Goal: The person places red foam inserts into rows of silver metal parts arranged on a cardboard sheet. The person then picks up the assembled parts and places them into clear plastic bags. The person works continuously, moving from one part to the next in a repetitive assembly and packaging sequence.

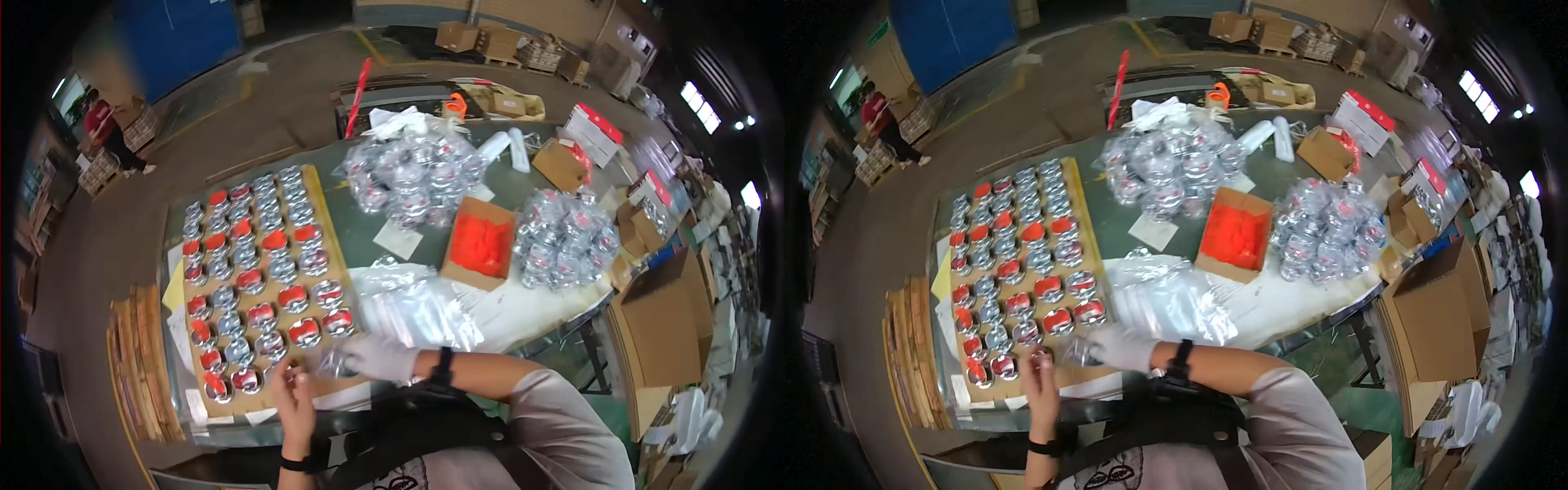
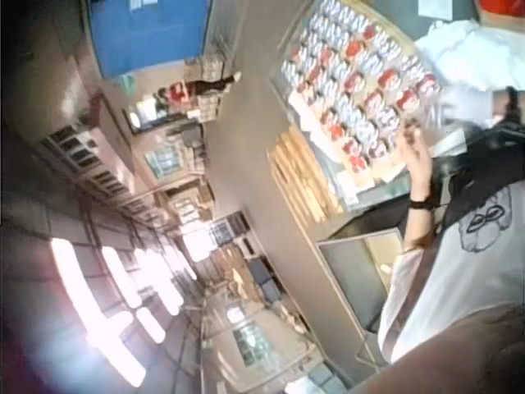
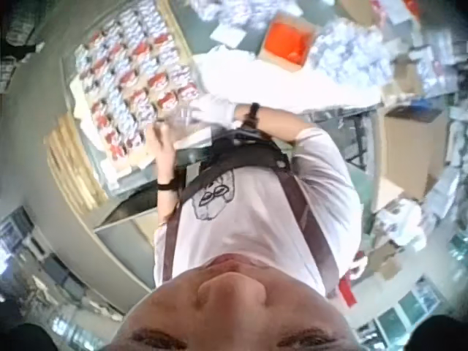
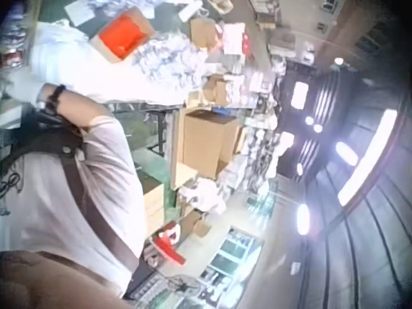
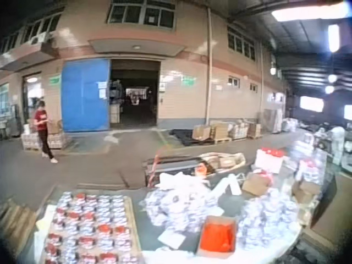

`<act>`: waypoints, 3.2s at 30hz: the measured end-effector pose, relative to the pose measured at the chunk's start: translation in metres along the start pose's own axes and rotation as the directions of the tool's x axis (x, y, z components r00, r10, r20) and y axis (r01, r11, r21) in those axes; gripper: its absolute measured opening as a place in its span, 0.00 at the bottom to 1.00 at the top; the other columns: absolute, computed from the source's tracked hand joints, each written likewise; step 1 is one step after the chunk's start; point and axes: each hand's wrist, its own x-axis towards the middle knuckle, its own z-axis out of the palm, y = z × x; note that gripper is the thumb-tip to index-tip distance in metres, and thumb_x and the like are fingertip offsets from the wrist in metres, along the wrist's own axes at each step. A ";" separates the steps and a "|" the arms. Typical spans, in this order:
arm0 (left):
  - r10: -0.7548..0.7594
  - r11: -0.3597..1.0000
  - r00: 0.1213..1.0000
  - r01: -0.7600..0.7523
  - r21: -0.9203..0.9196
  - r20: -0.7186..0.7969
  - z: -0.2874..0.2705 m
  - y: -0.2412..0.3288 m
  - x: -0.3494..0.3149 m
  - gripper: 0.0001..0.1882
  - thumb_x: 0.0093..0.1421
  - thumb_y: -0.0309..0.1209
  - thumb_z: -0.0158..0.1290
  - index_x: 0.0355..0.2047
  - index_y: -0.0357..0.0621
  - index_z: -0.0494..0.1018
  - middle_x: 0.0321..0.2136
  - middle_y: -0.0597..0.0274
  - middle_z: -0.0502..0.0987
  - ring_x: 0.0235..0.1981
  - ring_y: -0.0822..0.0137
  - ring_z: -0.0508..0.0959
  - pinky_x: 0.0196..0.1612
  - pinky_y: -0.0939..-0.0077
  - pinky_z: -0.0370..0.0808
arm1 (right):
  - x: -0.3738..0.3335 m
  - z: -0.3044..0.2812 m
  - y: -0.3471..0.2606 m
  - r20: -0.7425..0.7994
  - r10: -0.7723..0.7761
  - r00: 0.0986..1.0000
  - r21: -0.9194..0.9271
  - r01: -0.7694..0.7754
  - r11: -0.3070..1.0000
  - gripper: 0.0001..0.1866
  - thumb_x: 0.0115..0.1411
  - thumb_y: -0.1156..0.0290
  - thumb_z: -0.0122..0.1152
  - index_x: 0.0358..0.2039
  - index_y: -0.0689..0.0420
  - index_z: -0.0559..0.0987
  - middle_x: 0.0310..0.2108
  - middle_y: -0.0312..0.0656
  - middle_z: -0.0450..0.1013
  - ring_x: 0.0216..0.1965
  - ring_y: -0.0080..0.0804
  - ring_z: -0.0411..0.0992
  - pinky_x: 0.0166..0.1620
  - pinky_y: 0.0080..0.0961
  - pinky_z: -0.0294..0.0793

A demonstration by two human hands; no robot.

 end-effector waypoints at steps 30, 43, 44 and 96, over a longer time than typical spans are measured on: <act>-0.097 0.966 0.960 0.027 0.259 0.262 0.197 0.028 0.013 0.15 0.55 0.29 0.64 0.40 0.36 0.76 0.24 0.67 0.72 0.25 0.77 0.71 0.28 0.82 0.70 | -0.083 -0.149 0.092 -0.057 0.341 0.938 0.280 -0.313 0.908 0.18 0.53 0.58 0.68 0.25 0.63 0.82 0.20 0.45 0.75 0.23 0.30 0.73 0.30 0.28 0.71; -0.281 0.956 0.954 0.269 -0.116 -0.107 -0.063 0.039 -0.004 0.03 0.64 0.26 0.49 0.35 0.42 0.72 0.28 0.72 0.72 0.28 0.79 0.68 0.33 0.84 0.65 | 0.037 0.022 0.024 -0.262 -0.037 0.964 -0.542 -0.115 0.832 0.13 0.62 0.67 0.53 0.26 0.62 0.76 0.22 0.45 0.77 0.18 0.35 0.74 0.23 0.29 0.72; -0.212 0.977 0.972 0.212 -0.013 -0.098 -0.065 0.047 0.001 0.03 0.64 0.25 0.49 0.35 0.41 0.72 0.27 0.71 0.71 0.28 0.79 0.68 0.33 0.83 0.65 | 0.044 0.035 0.030 -0.193 0.004 0.981 -0.808 -0.162 0.566 0.11 0.60 0.68 0.53 0.25 0.62 0.76 0.22 0.46 0.77 0.19 0.38 0.76 0.23 0.31 0.73; -0.217 0.716 0.917 -0.084 0.693 0.335 -0.007 -0.062 -0.019 0.22 0.58 0.38 0.56 0.51 0.47 0.68 0.42 0.47 0.70 0.38 0.47 0.77 0.35 0.56 0.77 | 0.035 0.070 0.015 0.144 -0.248 0.958 -0.600 0.284 0.748 0.14 0.59 0.69 0.50 0.45 0.56 0.70 0.29 0.44 0.71 0.24 0.38 0.74 0.22 0.33 0.74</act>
